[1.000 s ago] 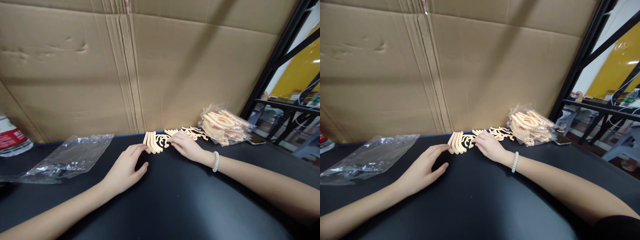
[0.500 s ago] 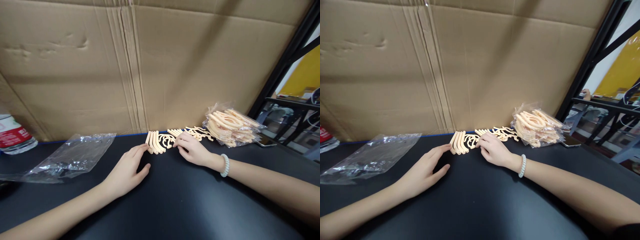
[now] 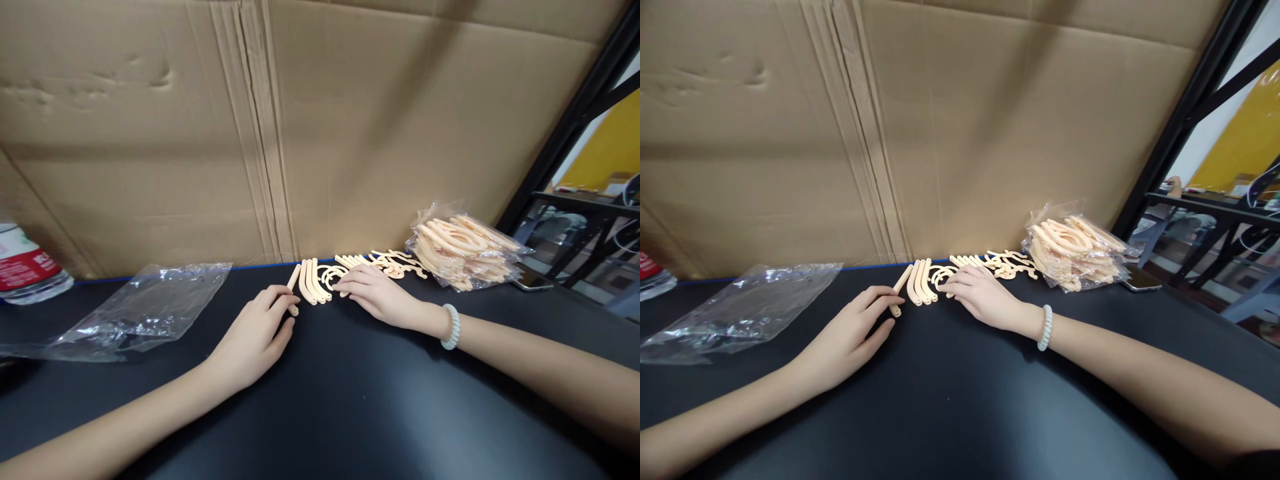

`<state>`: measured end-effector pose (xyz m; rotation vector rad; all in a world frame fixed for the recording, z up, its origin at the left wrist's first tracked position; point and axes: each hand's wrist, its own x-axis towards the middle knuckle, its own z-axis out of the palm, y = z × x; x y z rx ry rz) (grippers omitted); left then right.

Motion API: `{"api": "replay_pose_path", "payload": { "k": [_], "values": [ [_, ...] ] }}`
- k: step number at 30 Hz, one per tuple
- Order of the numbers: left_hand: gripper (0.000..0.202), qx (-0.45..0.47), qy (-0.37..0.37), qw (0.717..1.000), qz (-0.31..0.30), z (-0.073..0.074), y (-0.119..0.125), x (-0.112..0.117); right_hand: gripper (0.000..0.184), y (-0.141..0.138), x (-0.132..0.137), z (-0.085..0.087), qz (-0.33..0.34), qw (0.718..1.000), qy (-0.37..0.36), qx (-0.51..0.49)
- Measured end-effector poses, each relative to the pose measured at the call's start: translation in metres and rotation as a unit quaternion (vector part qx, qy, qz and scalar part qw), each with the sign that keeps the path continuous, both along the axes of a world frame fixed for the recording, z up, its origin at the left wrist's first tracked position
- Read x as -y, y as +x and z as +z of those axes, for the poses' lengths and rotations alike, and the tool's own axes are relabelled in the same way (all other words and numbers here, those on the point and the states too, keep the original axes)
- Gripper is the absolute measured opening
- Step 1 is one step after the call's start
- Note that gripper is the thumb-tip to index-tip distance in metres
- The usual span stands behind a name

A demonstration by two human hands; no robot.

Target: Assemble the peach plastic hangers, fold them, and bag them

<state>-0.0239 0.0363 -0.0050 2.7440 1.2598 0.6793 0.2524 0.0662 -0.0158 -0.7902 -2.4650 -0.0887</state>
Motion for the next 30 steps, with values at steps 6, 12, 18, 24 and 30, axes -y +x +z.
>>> {"api": "replay_pose_path", "payload": {
  "k": [6,12,18,24,30],
  "values": [
    [0.021,0.045,0.003,0.999,-0.018,-0.001,0.001,-0.001,0.021,0.0,-0.002,-0.003,0.012,0.999,-0.006,-0.031],
    [0.023,0.109,0.035,0.993,-0.002,0.004,0.002,0.002,0.026,-0.001,0.001,-0.003,-0.007,0.992,0.03,-0.123],
    [0.02,0.186,0.03,0.981,-0.055,0.005,0.0,0.006,0.023,-0.006,0.012,0.004,-0.078,0.959,0.007,-0.274],
    [0.009,0.29,-0.247,0.923,-0.062,0.01,0.009,0.008,0.016,-0.02,0.027,0.004,0.016,0.87,-0.221,-0.44],
    [0.007,0.361,-0.36,0.858,-0.07,0.012,0.019,0.011,0.02,-0.029,0.035,0.003,0.042,0.781,-0.366,-0.505]
  ]
}}
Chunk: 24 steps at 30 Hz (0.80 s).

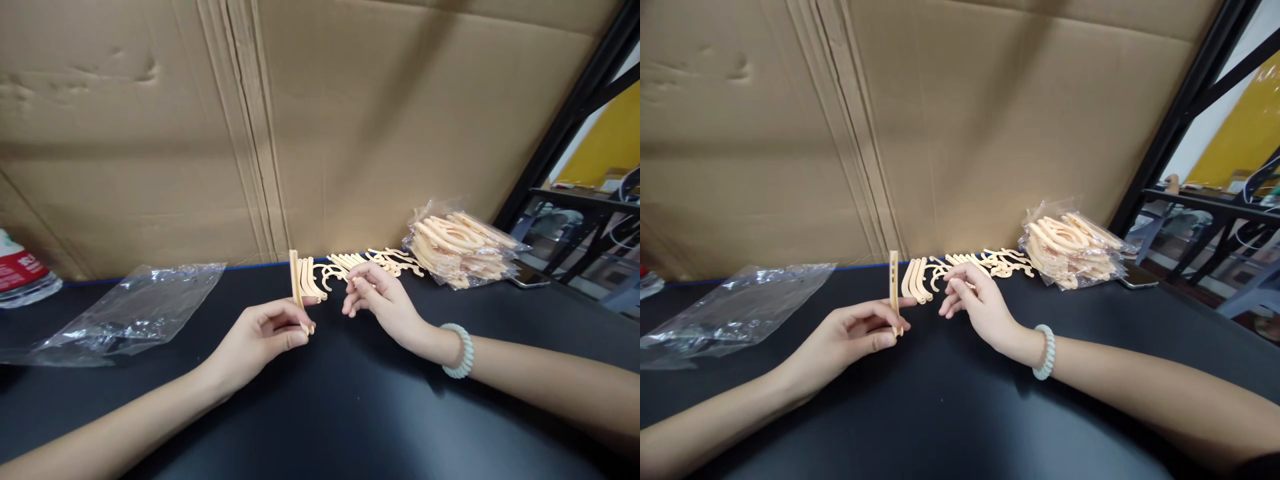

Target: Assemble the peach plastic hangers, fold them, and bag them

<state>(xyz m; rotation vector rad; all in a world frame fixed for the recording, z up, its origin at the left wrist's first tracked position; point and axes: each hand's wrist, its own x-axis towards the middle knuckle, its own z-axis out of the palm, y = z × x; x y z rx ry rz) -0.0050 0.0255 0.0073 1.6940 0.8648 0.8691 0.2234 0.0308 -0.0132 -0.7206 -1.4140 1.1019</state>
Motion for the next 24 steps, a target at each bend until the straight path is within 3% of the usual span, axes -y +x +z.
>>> {"api": "replay_pose_path", "payload": {
  "k": [3,7,12,16,19,22,24],
  "values": [
    [0.007,0.007,0.001,1.0,0.019,-0.004,0.004,0.0,0.024,-0.003,0.005,0.0,-0.001,0.999,-0.032,0.019],
    [0.013,0.052,0.0,0.998,0.018,-0.009,0.013,0.002,0.03,-0.007,0.013,-0.001,0.011,0.993,-0.112,-0.032],
    [0.044,0.14,0.016,0.989,0.043,-0.01,0.025,0.004,0.025,-0.009,0.014,-0.002,0.0,0.991,-0.123,-0.057],
    [0.079,0.109,0.016,0.994,-0.025,-0.008,0.024,0.01,0.042,-0.008,0.011,-0.001,0.002,0.986,-0.142,-0.086],
    [0.096,0.097,0.014,0.993,-0.072,-0.005,0.02,0.015,0.043,-0.008,0.01,0.0,0.001,0.985,-0.154,-0.083],
    [0.09,0.105,0.007,0.992,-0.067,-0.004,0.018,0.014,0.035,-0.008,0.009,0.0,0.015,0.988,-0.145,-0.059],
    [0.062,0.092,0.0,0.995,-0.044,-0.005,0.018,0.01,0.025,-0.007,0.009,-0.001,0.023,0.991,-0.126,-0.04]
  ]
}}
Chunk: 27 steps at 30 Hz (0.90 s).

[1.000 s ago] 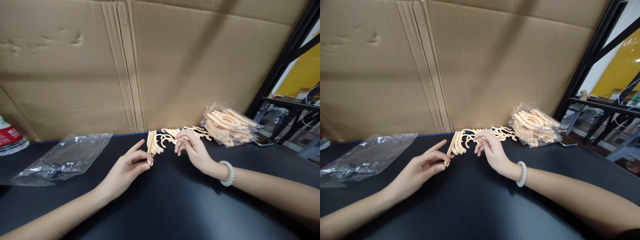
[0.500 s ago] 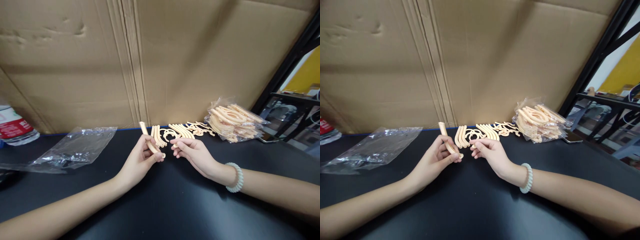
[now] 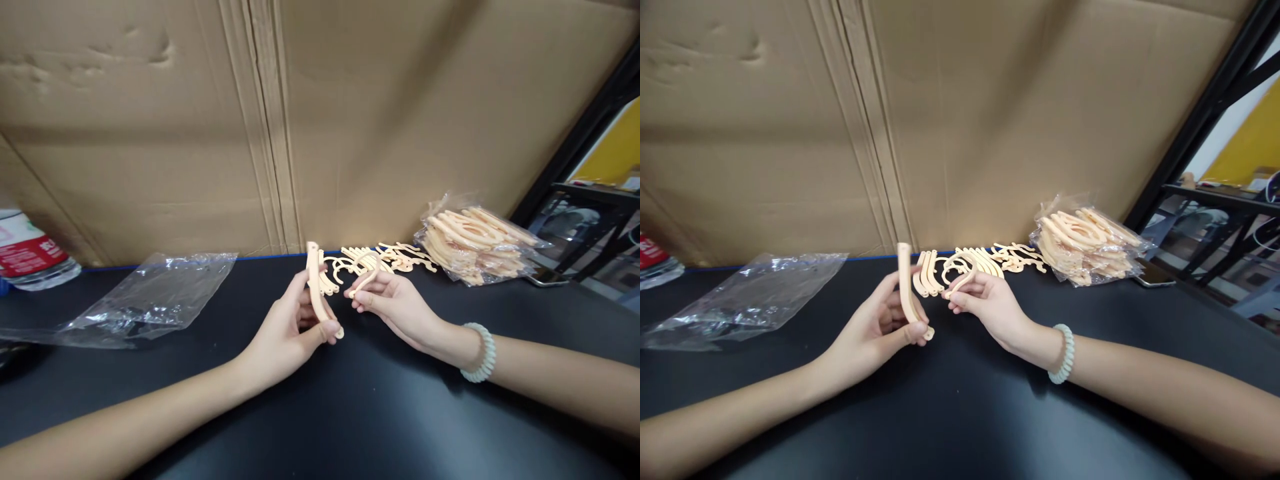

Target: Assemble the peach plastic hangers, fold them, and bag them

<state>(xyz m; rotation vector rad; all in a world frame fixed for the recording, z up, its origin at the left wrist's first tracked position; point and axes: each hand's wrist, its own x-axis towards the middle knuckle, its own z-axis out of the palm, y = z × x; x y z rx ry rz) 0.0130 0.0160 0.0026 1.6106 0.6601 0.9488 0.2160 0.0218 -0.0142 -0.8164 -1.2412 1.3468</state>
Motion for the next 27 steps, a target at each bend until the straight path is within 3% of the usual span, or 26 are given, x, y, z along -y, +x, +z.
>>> {"api": "replay_pose_path", "payload": {
  "k": [2,4,9,14,27],
  "values": [
    [0.028,-0.02,-0.009,0.999,0.023,0.0,0.0,-0.006,0.019,0.0,-0.001,-0.001,0.01,1.0,0.019,0.013],
    [0.017,-0.034,-0.005,0.998,0.049,-0.001,0.0,-0.01,0.016,0.0,-0.001,-0.002,0.028,0.999,0.027,0.021],
    [0.019,-0.073,0.033,0.994,0.081,-0.001,0.0,-0.011,0.016,0.0,-0.001,0.0,0.096,0.995,0.009,0.035],
    [0.021,-0.047,-0.008,0.997,0.065,-0.001,0.001,-0.008,0.02,0.0,-0.002,0.004,0.132,0.988,0.014,0.076],
    [0.026,-0.049,-0.016,0.997,0.059,-0.004,-0.001,-0.007,0.022,-0.003,0.002,0.007,0.11,0.986,0.035,0.12]
  ]
}}
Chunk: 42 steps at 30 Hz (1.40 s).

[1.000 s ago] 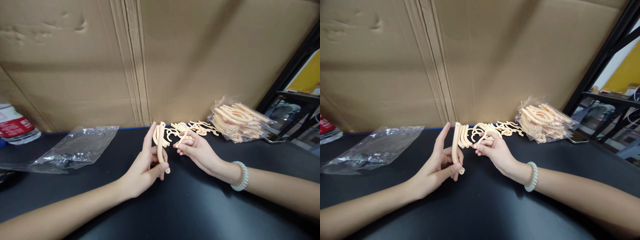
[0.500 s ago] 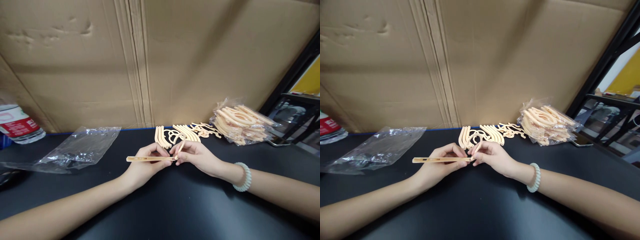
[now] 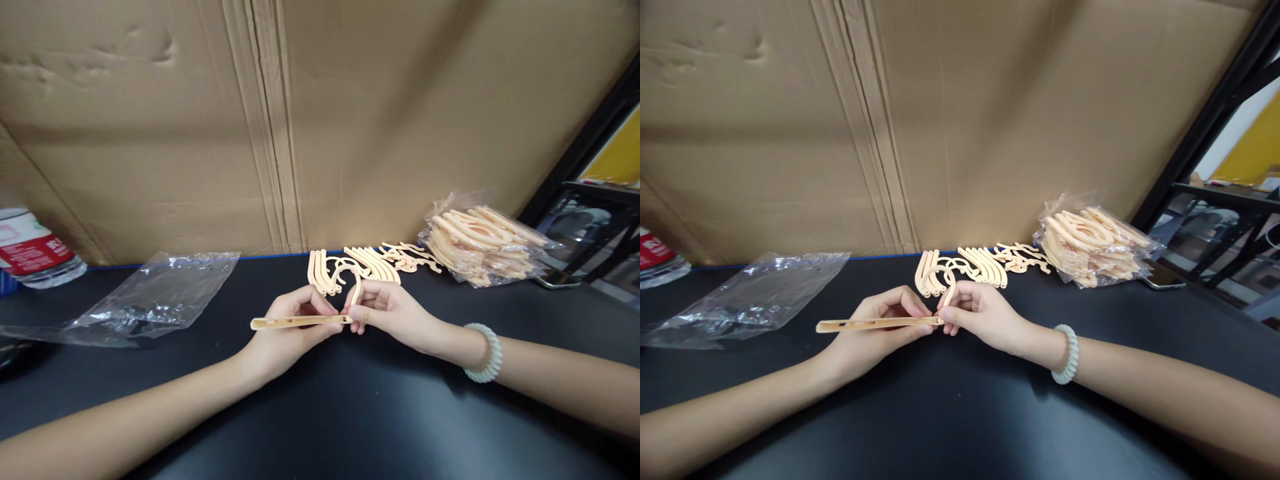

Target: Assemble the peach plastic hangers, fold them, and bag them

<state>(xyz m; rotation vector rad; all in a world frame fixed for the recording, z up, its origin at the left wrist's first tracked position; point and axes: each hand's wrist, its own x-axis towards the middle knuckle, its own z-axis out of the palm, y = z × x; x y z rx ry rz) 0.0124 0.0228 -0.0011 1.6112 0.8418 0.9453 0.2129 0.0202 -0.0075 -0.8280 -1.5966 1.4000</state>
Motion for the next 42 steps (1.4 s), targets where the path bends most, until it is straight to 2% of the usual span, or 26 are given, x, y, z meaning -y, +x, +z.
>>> {"api": "replay_pose_path", "payload": {
  "k": [5,8,14,18,28,31,33,35,36,38,42],
  "values": [
    [0.024,-0.046,0.054,0.997,0.014,0.0,0.001,-0.001,0.021,-0.001,0.002,-0.003,-0.008,1.0,0.023,0.005],
    [0.025,-0.062,0.061,0.996,0.018,0.0,0.001,-0.001,0.02,-0.003,0.004,-0.005,-0.014,0.999,0.031,0.005],
    [0.03,-0.045,0.015,0.999,0.02,0.002,0.001,0.001,0.02,-0.005,0.007,-0.005,-0.007,0.999,0.044,-0.014],
    [0.031,-0.022,-0.034,0.999,0.022,0.005,0.002,0.0,0.022,-0.005,0.005,-0.004,-0.033,0.996,0.083,-0.017],
    [0.024,-0.035,-0.009,0.999,-0.013,0.006,0.003,0.0,0.021,-0.006,0.005,-0.004,-0.018,0.998,0.059,-0.014],
    [0.024,-0.015,-0.039,0.999,-0.015,0.006,0.001,-0.001,0.027,0.001,0.001,-0.004,-0.052,0.995,0.079,0.017],
    [0.024,0.002,-0.059,0.998,-0.005,0.006,-0.001,-0.002,0.024,0.011,-0.007,-0.003,-0.132,0.977,0.146,0.082],
    [0.022,0.012,-0.071,0.997,0.005,0.007,-0.002,-0.003,0.016,0.025,-0.019,-0.001,-0.223,0.927,0.247,0.174],
    [0.021,0.018,-0.075,0.997,0.009,0.008,-0.003,-0.003,0.014,0.033,-0.026,0.0,-0.245,0.897,0.296,0.22],
    [0.02,0.035,-0.083,0.996,0.016,0.008,-0.003,-0.003,0.011,0.048,-0.039,0.005,-0.237,0.842,0.37,0.313],
    [0.021,0.069,-0.1,0.993,0.017,0.007,-0.003,-0.004,0.013,0.065,-0.052,0.016,-0.104,0.795,0.4,0.445]
  ]
}}
